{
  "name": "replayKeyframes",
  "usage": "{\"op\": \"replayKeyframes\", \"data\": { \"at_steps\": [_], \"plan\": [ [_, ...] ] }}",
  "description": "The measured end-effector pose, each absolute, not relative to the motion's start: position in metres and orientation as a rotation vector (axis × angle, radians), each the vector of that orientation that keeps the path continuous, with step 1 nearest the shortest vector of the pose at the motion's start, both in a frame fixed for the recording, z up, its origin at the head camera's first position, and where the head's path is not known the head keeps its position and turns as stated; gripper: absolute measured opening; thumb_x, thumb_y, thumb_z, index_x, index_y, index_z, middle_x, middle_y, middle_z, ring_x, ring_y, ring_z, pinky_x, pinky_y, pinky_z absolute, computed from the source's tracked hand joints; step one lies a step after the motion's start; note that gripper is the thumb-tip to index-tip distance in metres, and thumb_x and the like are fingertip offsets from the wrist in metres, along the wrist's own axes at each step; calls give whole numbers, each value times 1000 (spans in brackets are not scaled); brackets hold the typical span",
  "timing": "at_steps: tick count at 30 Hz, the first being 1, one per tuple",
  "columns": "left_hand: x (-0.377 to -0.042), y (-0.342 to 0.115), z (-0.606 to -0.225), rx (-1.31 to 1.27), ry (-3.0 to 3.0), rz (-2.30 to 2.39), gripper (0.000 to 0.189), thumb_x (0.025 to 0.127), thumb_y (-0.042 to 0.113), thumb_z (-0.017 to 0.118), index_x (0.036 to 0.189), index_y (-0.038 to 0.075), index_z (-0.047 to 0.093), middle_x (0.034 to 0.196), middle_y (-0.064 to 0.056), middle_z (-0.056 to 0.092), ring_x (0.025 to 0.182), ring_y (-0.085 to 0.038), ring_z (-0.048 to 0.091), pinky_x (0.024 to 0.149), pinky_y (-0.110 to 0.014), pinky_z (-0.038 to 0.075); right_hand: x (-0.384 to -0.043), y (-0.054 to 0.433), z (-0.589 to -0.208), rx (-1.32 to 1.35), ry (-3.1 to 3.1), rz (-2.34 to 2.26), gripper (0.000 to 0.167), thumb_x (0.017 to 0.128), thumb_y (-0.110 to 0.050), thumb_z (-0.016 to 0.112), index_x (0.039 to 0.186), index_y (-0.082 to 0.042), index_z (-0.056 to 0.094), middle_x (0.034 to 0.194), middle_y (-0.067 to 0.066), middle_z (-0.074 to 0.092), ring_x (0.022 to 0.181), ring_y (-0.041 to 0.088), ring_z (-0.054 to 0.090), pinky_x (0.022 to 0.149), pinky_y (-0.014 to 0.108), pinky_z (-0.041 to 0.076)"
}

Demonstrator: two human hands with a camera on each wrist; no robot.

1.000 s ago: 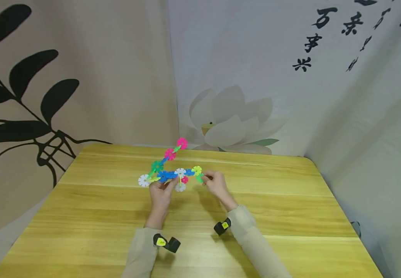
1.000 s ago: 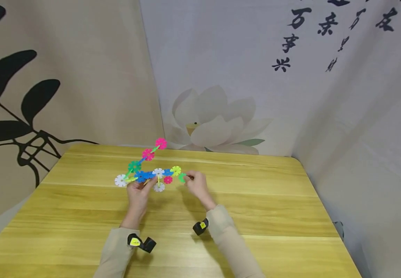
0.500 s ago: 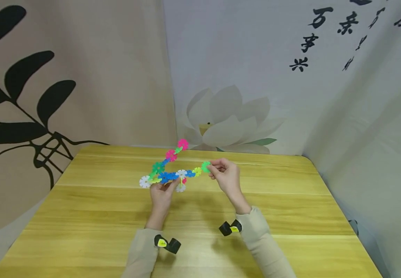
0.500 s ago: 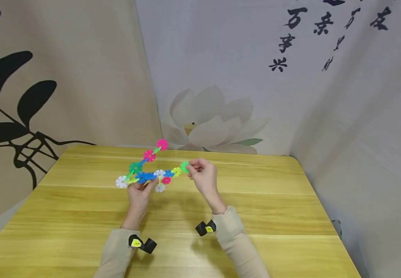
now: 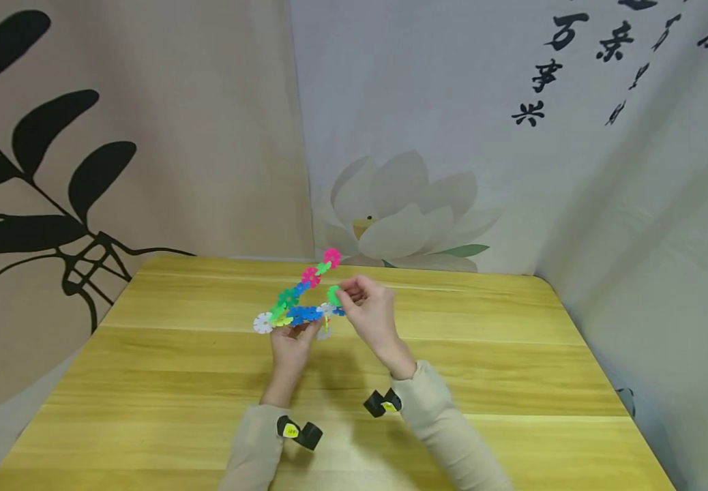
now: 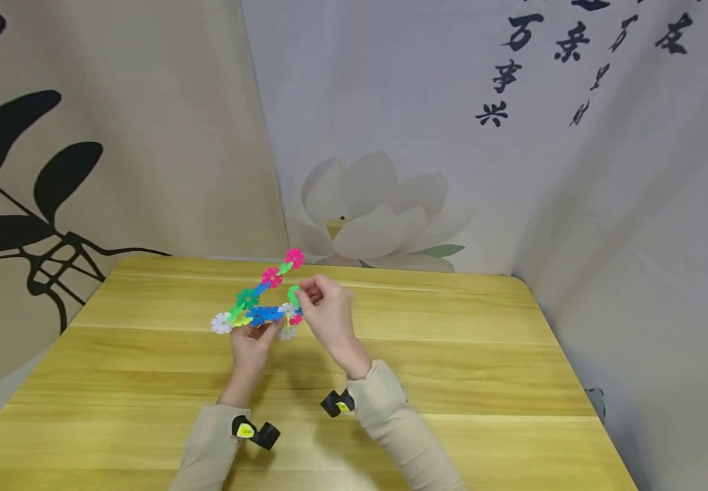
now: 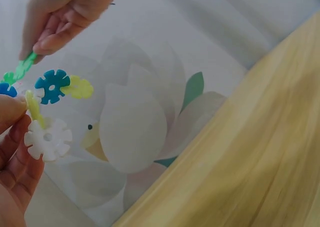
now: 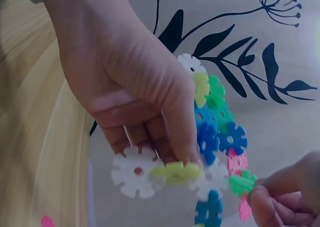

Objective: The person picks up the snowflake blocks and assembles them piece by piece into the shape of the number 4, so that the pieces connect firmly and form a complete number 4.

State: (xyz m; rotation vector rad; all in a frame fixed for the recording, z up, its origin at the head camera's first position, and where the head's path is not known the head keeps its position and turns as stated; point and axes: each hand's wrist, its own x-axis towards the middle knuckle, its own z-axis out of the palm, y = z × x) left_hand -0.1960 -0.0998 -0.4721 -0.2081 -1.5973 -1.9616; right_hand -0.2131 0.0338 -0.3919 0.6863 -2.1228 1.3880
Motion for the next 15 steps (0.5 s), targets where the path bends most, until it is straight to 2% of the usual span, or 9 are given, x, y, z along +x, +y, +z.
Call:
{"op": "replayKeyframes", "data": {
  "at_steps": [4, 10, 15],
  "plan": [
    [-196, -100, -473, -213, -1629, -1916, 14, 74, -23, 62, 87, -23, 55, 81, 22, 63, 73, 4, 59, 68, -11, 51, -213, 28, -391, 714, -2135, 1253, 4, 79, 6, 69, 78, 6, 65, 67, 12, 65, 55, 18, 61, 51, 17, 52],
    [-197, -101, -476, -239, -1627, -1885, 13, 75, -20, 63, 86, -21, 57, 82, 21, 63, 72, 4, 59, 68, -12, 52, -214, 23, -391, 702, -2144, 1137, 6, 76, 8, 70, 76, 4, 66, 65, 10, 65, 52, 15, 59, 48, 15, 50],
    [-198, -101, -478, -256, -1620, -1864, 12, 75, -22, 62, 85, -21, 56, 83, 23, 62, 72, 5, 58, 68, -11, 51, -212, 21, -387, 741, -2190, 1122, 2, 79, 7, 68, 78, 5, 66, 68, 11, 66, 55, 16, 60, 51, 15, 50]
  ]
}}
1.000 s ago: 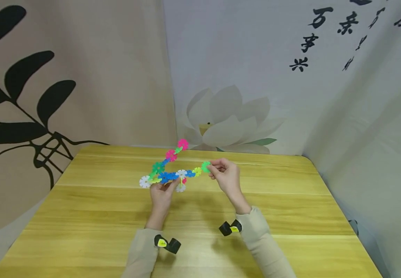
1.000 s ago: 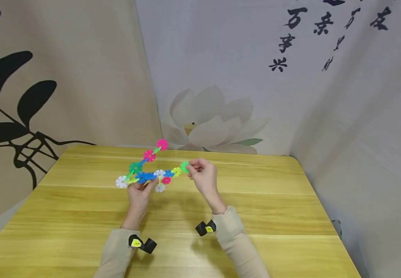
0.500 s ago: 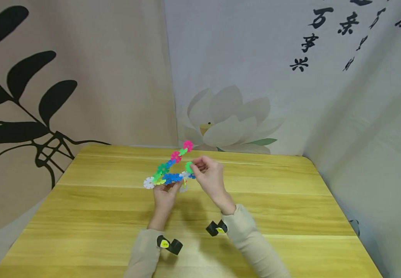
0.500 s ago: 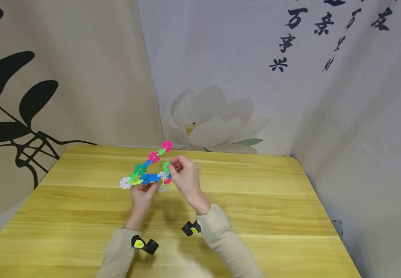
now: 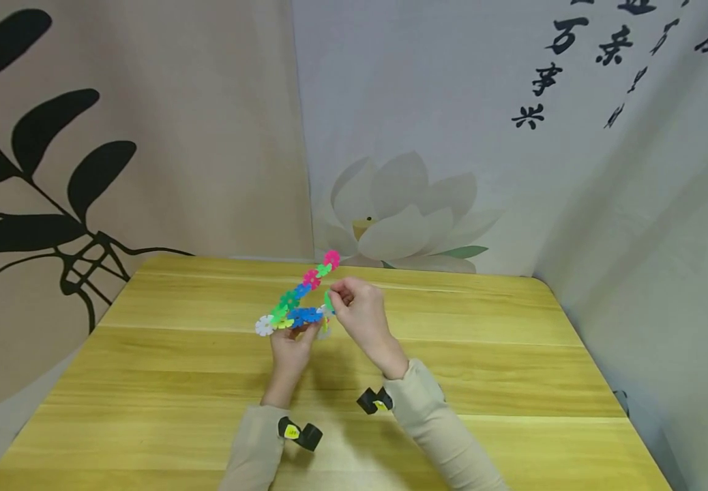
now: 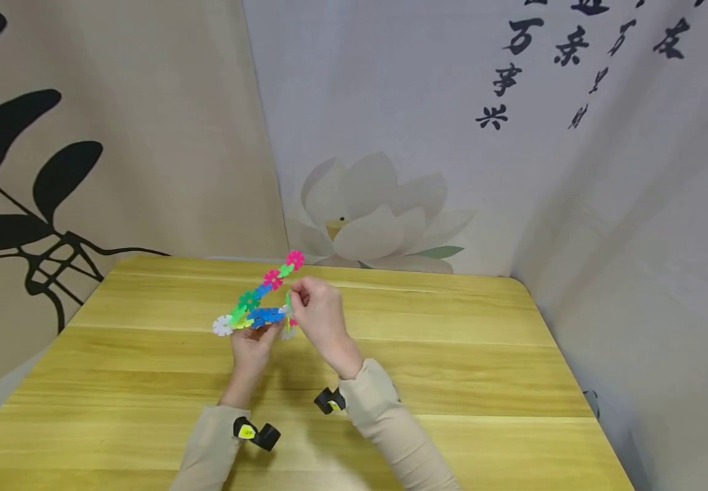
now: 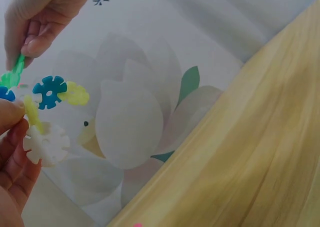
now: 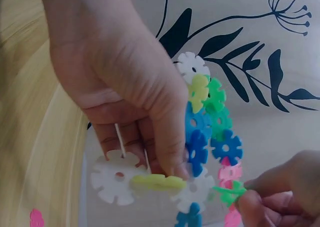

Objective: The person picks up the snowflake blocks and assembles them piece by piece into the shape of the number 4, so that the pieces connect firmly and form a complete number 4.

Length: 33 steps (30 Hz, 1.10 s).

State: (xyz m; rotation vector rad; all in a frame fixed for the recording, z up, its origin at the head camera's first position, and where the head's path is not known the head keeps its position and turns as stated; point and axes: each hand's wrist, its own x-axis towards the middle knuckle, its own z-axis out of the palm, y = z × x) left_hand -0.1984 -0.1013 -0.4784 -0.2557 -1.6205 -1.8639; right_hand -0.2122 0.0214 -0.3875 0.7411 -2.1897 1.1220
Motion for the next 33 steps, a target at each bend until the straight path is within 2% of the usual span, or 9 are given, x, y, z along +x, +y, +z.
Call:
{"op": "replayKeyframes", "data": {
  "at_steps": [5, 8, 13, 16, 22, 25, 26, 30, 33],
  "plan": [
    [-197, -102, -478, -252, -1637, -1852, 12, 74, -25, 61, 84, -21, 57, 83, 23, 61, 72, 6, 57, 68, -10, 51, -212, 24, -384, 839, -2263, 1237, 7, 81, 6, 66, 87, 8, 68, 74, 14, 67, 59, 20, 63, 54, 17, 53],
    [-192, -102, -471, -247, -1631, -1871, 11, 73, -25, 61, 83, -21, 57, 80, 18, 62, 71, 4, 58, 67, -11, 51, -213, 28, -383, 864, -2316, 1453, 12, 82, 6, 66, 93, 10, 66, 76, 17, 67, 60, 25, 64, 53, 21, 55],
    [-184, -101, -456, -241, -1610, -1904, 7, 75, -21, 62, 80, -21, 57, 74, 1, 67, 69, 2, 59, 65, -13, 51, -218, 35, -382, 881, -2377, 1655, 15, 85, 2, 65, 98, 10, 65, 80, 19, 68, 64, 32, 65, 56, 30, 58],
    [-183, -101, -455, -255, -1606, -1901, 5, 75, -19, 64, 77, -15, 62, 72, -5, 67, 68, 1, 59, 65, -14, 52, -223, 38, -385, 927, -2403, 1584, 15, 85, -4, 68, 97, 4, 67, 82, 14, 68, 66, 28, 64, 55, 29, 57],
    [-183, -100, -456, -306, -1589, -1896, 5, 75, -20, 64, 76, -15, 63, 73, 1, 67, 68, 0, 60, 63, -13, 52, -233, 42, -394, 993, -2391, 1414, 12, 86, -13, 69, 96, -7, 69, 86, 4, 68, 72, 16, 60, 45, 20, 44],
    [-184, -100, -457, -308, -1580, -1896, 6, 74, -23, 63, 76, -18, 61, 73, -3, 68, 69, 1, 61, 64, -13, 53, -236, 44, -399, 1018, -2364, 1398, 11, 88, -15, 67, 96, -8, 68, 86, 2, 68, 75, 14, 60, 45, 21, 42],
    [-185, -101, -460, -307, -1567, -1907, 9, 74, -23, 62, 76, -15, 63, 73, -2, 67, 69, 1, 61, 63, -12, 53, -236, 44, -400, 1025, -2362, 1409, 12, 87, -15, 67, 97, -7, 67, 87, 4, 68, 76, 16, 61, 47, 22, 43],
    [-193, -101, -474, -286, -1524, -1950, 4, 75, -18, 65, 77, -17, 61, 74, 8, 67, 68, 1, 61, 64, -13, 53, -237, 46, -404, 1053, -2367, 1426, 20, 84, -14, 71, 102, -8, 65, 94, 4, 68, 83, 17, 63, 56, 25, 46],
    [-197, -101, -481, -269, -1494, -1967, 4, 75, -17, 66, 76, -16, 62, 74, 13, 67, 68, 2, 61, 65, -12, 53, -240, 47, -407, 1097, -2344, 1429, 22, 82, -12, 73, 102, -7, 65, 96, 4, 68, 88, 17, 62, 71, 30, 50]
  ]
}}
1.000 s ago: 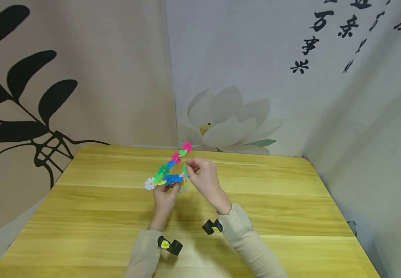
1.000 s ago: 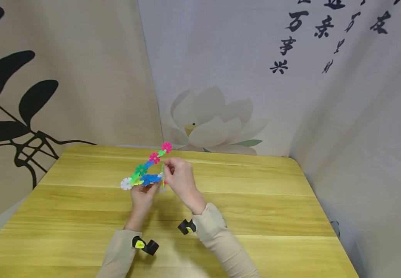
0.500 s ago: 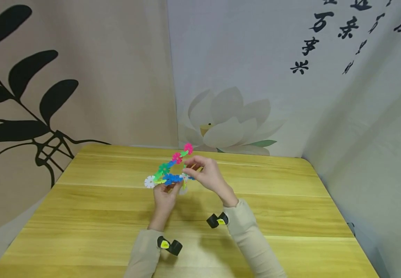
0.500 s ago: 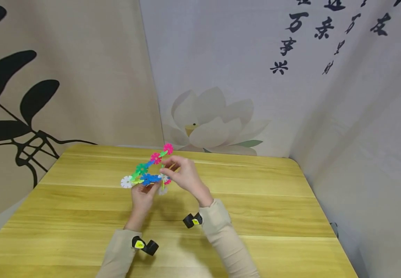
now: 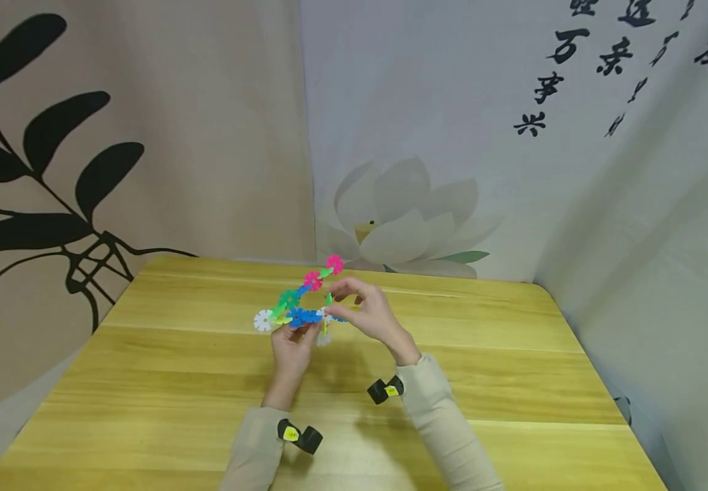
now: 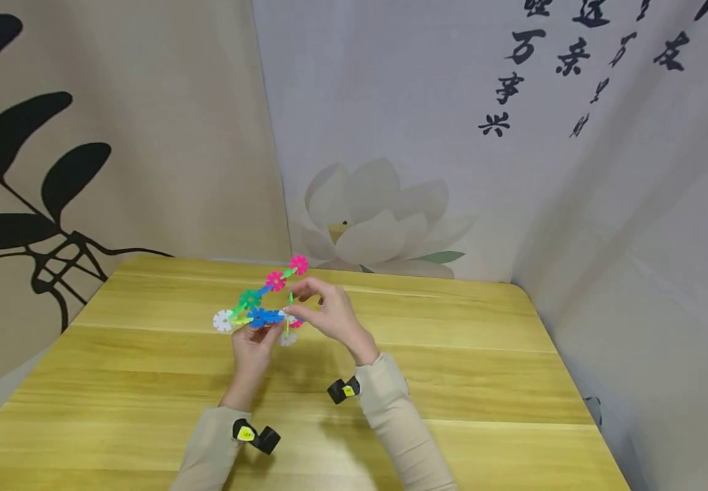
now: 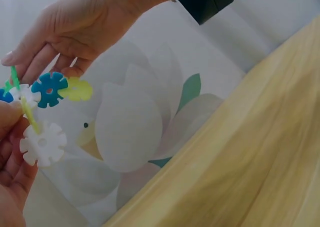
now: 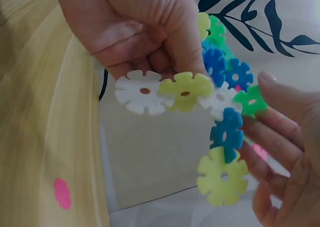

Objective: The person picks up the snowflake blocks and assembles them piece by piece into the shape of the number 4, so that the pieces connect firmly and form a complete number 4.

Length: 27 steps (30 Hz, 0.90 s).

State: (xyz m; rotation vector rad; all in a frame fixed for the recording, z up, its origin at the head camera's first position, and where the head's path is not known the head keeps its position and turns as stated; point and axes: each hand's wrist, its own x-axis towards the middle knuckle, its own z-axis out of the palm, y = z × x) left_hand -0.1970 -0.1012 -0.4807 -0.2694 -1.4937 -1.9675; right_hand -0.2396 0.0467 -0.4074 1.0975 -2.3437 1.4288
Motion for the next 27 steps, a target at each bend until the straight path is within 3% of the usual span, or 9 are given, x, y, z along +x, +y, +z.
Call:
{"op": "replayKeyframes", "data": {
  "at_steps": [5, 8, 11, 18, 22, 27],
  "plan": [
    [-196, -99, -481, -233, -1438, -2034, 17, 75, -18, 65, 74, -2, 69, 73, 12, 66, 68, 1, 61, 64, -12, 53, -244, 47, -413, 1166, -2265, 1502, 15, 80, -5, 73, 92, -5, 64, 95, 12, 68, 91, 20, 63, 86, 42, 50],
    [-196, -97, -479, -206, -1445, -2035, 3, 75, -16, 67, 76, -14, 64, 73, 7, 66, 68, 0, 61, 64, -12, 53, -244, 46, -413, 1181, -2234, 1604, 14, 80, 1, 71, 91, -1, 61, 93, 19, 67, 87, 24, 64, 84, 45, 52],
    [-195, -96, -475, -167, -1476, -2000, 8, 73, -19, 65, 77, -22, 59, 71, 8, 65, 67, 1, 60, 62, -11, 52, -240, 45, -409, 1224, -2187, 1681, 14, 80, 9, 67, 90, 5, 58, 91, 26, 63, 82, 31, 65, 80, 47, 54],
    [-194, -98, -471, -157, -1535, -1947, 6, 72, -24, 62, 76, -22, 59, 71, 17, 62, 65, 3, 58, 60, -10, 51, -224, 44, -390, 1249, -2147, 1728, 15, 79, 14, 65, 89, 12, 54, 90, 28, 61, 79, 40, 63, 80, 53, 53],
    [-195, -101, -473, -206, -1518, -1976, 9, 72, -23, 62, 78, -25, 56, 73, 15, 64, 66, 2, 59, 60, -10, 51, -223, 47, -389, 1190, -2207, 1745, 16, 82, 11, 64, 96, 11, 58, 94, 27, 63, 84, 36, 64, 82, 43, 54],
    [-200, -109, -478, -309, -1379, -1983, 3, 75, -10, 69, 74, -8, 67, 75, 9, 66, 67, 0, 60, 59, -10, 51, -236, 52, -403, 1086, -2137, 1878, 18, 91, 11, 50, 105, 17, 58, 101, 34, 60, 89, 47, 60, 89, 49, 51]
  ]
}}
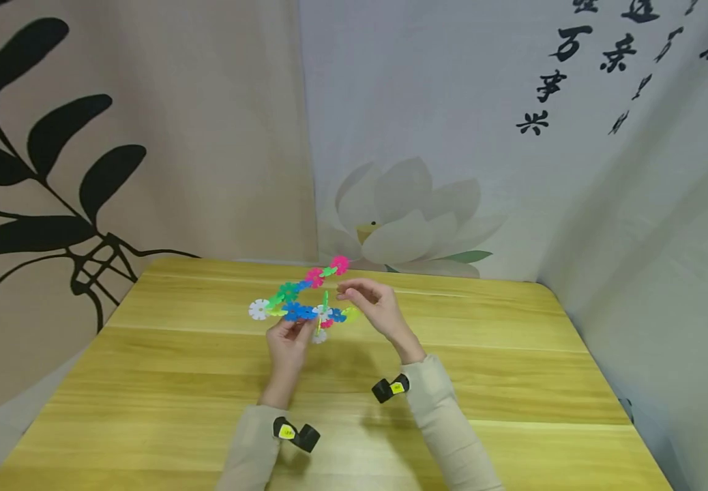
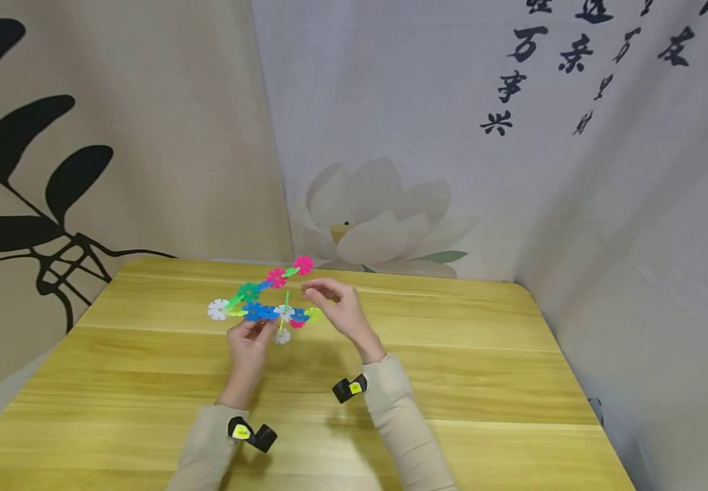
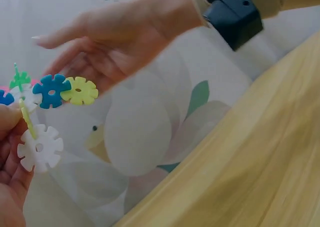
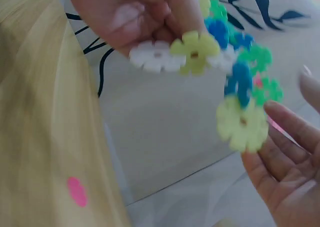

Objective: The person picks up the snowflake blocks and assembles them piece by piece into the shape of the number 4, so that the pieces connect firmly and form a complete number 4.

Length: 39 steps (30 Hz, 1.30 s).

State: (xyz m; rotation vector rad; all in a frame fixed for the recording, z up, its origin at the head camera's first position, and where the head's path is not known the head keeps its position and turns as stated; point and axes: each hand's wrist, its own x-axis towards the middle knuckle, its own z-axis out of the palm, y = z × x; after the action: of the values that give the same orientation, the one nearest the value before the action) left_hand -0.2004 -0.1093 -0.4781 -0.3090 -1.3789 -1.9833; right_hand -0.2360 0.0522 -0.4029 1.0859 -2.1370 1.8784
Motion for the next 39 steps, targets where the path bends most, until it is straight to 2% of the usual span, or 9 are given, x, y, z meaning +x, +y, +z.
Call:
{"op": "replayKeyframes", "data": {
  "at_steps": [3, 6, 9, 14, 18, 21, 26, 32, 39],
  "plan": [
    [-201, -114, -479, -304, -1333, -1993, 5, 75, -4, 73, 75, 0, 71, 74, 6, 66, 66, -2, 60, 59, -10, 50, -251, 50, -425, 992, -2123, 1936, 19, 94, 7, 46, 105, 19, 58, 100, 36, 60, 88, 50, 59, 86, 51, 51],
    [-199, -117, -478, -237, -1374, -1998, 3, 74, -9, 70, 74, -6, 69, 72, 6, 65, 64, -1, 59, 57, -10, 49, -267, 44, -454, 839, -2271, 1848, 21, 96, -3, 51, 104, 13, 63, 98, 30, 64, 87, 40, 64, 82, 40, 56],
    [-197, -118, -475, -144, -1457, -1999, 7, 72, -18, 63, 71, -12, 64, 69, 7, 64, 60, 0, 57, 54, -10, 48, -280, 39, -479, 733, -2432, 1728, 19, 92, -3, 57, 106, 8, 65, 100, 23, 66, 89, 30, 65, 75, 29, 56],
    [-196, -119, -474, -101, -1489, -1996, 4, 71, -25, 59, 74, -23, 57, 68, 10, 63, 60, 1, 56, 53, -10, 47, -290, 30, -501, 709, -2596, 1551, 30, 80, 13, 58, 110, 8, 63, 108, 22, 65, 99, 30, 62, 79, 32, 56],
    [-195, -121, -474, -118, -1482, -1985, 7, 74, -25, 59, 78, -27, 54, 70, 10, 64, 63, 0, 57, 54, -10, 47, -292, 25, -509, 683, -2731, 1401, 32, 78, 8, 67, 110, 5, 64, 108, 19, 65, 98, 28, 62, 82, 33, 55],
    [-194, -123, -474, -121, -1483, -1986, 3, 74, -23, 61, 76, -20, 61, 72, 8, 64, 65, -2, 58, 56, -11, 48, -291, 22, -512, 640, -2795, 1320, 31, 78, -2, 74, 107, 3, 65, 105, 18, 63, 94, 28, 61, 82, 36, 54],
    [-193, -125, -475, -124, -1498, -1970, 23, 75, -20, 63, 73, 1, 71, 72, 7, 64, 65, -2, 58, 55, -12, 49, -290, 16, -514, 661, -2809, 1166, 25, 75, -6, 77, 96, 3, 67, 101, 18, 57, 90, 29, 58, 80, 40, 53],
    [-190, -124, -469, -137, -1497, -1957, 4, 74, -22, 62, 75, -19, 62, 72, 7, 65, 66, -2, 59, 56, -11, 49, -292, 12, -513, 724, -2817, 1100, 27, 74, -5, 78, 96, 3, 66, 99, 15, 56, 87, 26, 56, 80, 37, 53],
    [-186, -122, -460, -157, -1485, -1944, 4, 74, -25, 60, 76, -25, 56, 72, 8, 65, 66, -2, 58, 57, -10, 49, -296, 8, -512, 661, -2913, 1130, 30, 73, -6, 78, 97, 2, 62, 103, 15, 56, 90, 26, 56, 84, 38, 52]
  ]
}}
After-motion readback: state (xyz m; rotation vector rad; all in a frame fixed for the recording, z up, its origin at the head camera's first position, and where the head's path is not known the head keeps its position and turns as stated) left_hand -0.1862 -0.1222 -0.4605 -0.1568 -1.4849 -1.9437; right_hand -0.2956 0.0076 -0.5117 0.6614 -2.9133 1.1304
